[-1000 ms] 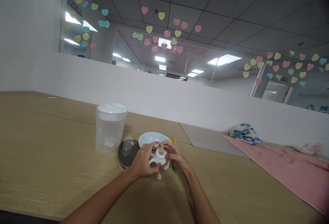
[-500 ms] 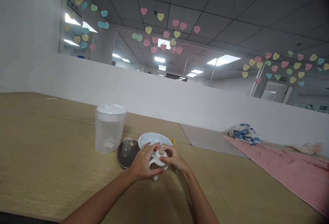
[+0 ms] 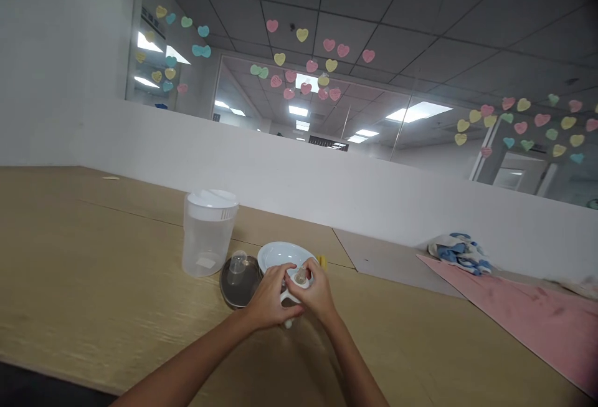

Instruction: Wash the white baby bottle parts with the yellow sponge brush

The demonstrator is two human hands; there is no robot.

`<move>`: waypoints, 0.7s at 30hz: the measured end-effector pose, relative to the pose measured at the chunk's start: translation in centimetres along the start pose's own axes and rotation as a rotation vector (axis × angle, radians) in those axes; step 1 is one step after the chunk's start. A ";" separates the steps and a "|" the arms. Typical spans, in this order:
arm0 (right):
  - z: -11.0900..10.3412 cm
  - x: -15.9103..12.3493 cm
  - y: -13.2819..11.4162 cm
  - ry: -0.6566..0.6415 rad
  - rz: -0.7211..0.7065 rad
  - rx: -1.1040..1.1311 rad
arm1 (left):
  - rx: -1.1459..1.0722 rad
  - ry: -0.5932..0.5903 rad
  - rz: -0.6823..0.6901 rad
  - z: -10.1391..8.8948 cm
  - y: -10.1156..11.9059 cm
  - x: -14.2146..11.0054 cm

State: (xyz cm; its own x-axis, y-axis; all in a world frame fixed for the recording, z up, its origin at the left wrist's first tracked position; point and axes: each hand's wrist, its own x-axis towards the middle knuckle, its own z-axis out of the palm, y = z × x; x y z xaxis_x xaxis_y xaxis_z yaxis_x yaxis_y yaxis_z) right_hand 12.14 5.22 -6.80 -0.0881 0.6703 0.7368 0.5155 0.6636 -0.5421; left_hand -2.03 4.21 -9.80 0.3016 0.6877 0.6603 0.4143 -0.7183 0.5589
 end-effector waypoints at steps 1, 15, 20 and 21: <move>0.2 -0.1 0.0 0.038 -0.012 -0.043 | -0.003 0.000 -0.014 0.0 -0.1 0.0; 0.0 -1.5 0.5 -0.087 -0.194 -0.194 | -0.109 0.607 -0.167 -2.2 -2.9 1.4; 0.2 -1.7 0.7 -0.057 -0.196 -0.241 | 0.144 0.637 -0.509 -3.6 -7.1 2.6; 0.3 -1.7 0.8 -0.047 -0.197 -0.248 | 0.174 0.606 -0.564 -3.6 -7.8 2.6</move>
State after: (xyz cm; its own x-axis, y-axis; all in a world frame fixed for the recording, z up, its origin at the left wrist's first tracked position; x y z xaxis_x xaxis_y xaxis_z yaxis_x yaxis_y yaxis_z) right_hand 12.48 4.69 -8.59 -0.2436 0.5552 0.7953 0.6762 0.6850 -0.2711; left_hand -7.61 11.25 -10.61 -0.4818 0.7275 0.4885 0.5058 -0.2243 0.8330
